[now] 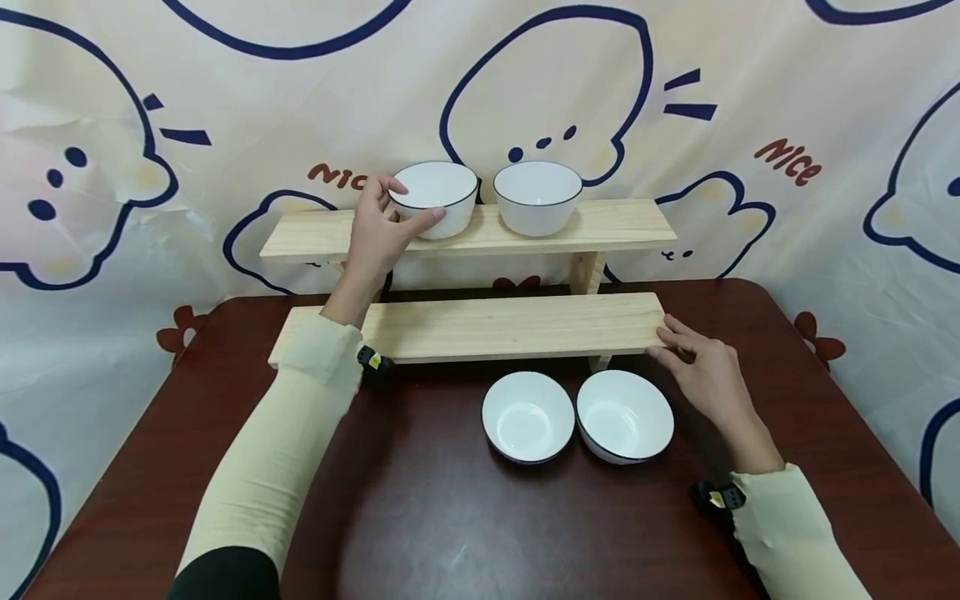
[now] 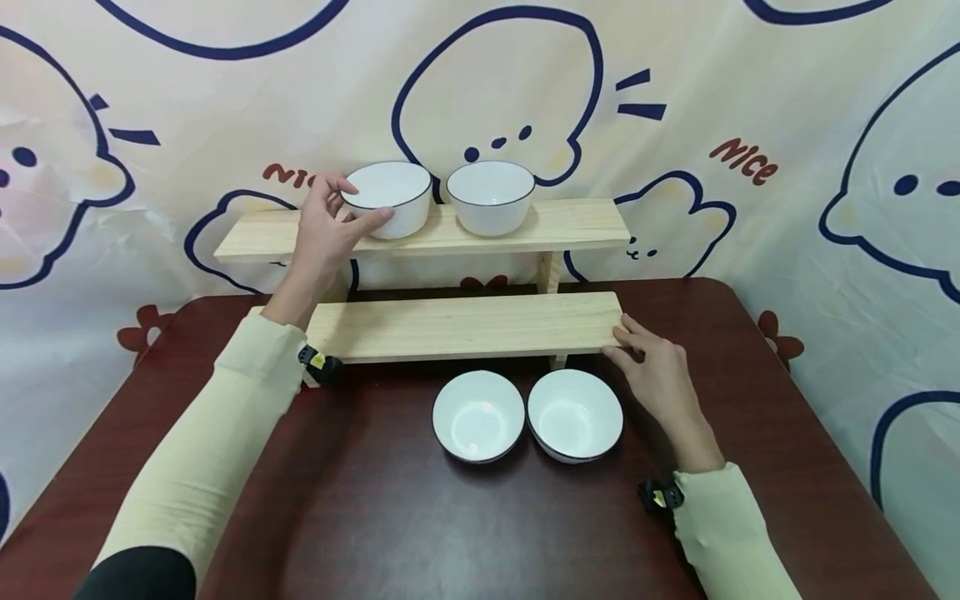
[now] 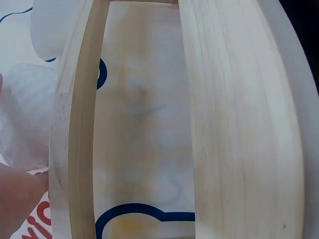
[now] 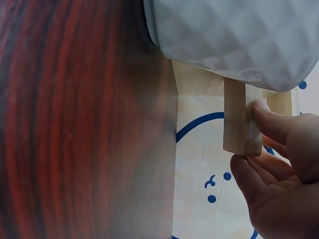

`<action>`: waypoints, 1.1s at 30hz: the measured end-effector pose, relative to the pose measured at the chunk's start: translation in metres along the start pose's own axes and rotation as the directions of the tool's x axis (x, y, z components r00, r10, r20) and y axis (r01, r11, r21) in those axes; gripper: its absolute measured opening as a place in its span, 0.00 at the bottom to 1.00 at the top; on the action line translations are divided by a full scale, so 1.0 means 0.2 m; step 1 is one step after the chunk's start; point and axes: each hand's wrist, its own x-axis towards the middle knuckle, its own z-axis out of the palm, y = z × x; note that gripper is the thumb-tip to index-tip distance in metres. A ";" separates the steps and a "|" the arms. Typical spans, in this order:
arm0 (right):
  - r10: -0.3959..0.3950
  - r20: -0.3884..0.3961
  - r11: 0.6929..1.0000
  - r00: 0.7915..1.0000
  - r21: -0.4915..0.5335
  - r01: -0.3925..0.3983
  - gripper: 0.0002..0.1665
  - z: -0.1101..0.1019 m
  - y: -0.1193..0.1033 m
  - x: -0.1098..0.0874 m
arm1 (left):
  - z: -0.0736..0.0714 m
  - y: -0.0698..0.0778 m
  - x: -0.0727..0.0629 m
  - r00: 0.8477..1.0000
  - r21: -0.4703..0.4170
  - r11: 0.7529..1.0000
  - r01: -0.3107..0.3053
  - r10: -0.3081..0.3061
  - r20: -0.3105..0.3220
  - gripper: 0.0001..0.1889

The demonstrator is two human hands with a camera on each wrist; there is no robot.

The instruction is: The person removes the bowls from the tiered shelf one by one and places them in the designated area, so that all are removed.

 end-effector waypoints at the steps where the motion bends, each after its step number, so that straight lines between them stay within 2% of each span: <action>1: 0.000 0.001 1.000 1.000 -0.001 0.000 0.25 0.00 0.00 0.00 | 0.00 0.00 0.00 1.000 0.000 1.000 -0.002 0.002 0.000 0.30; 9: -0.030 -0.010 1.000 0.999 -0.007 0.030 0.24 0.02 0.01 -0.02 | 0.02 -0.03 0.01 1.000 -0.018 1.000 -0.014 0.014 0.005 0.31; 17: -0.042 -0.021 0.999 0.999 0.002 0.042 0.24 0.01 0.01 -0.01 | 0.01 -0.01 0.02 0.999 -0.023 1.000 -0.008 0.009 0.042 0.31; 27: -0.040 -0.015 0.999 0.999 -0.001 0.040 0.25 0.00 0.01 0.00 | 0.01 -0.01 0.01 0.999 -0.010 1.000 0.016 -0.015 0.037 0.31; 33: -0.035 -0.016 0.999 0.999 0.001 0.035 0.24 0.00 0.01 0.00 | 0.01 0.00 0.01 0.999 0.031 0.999 0.021 -0.022 0.046 0.31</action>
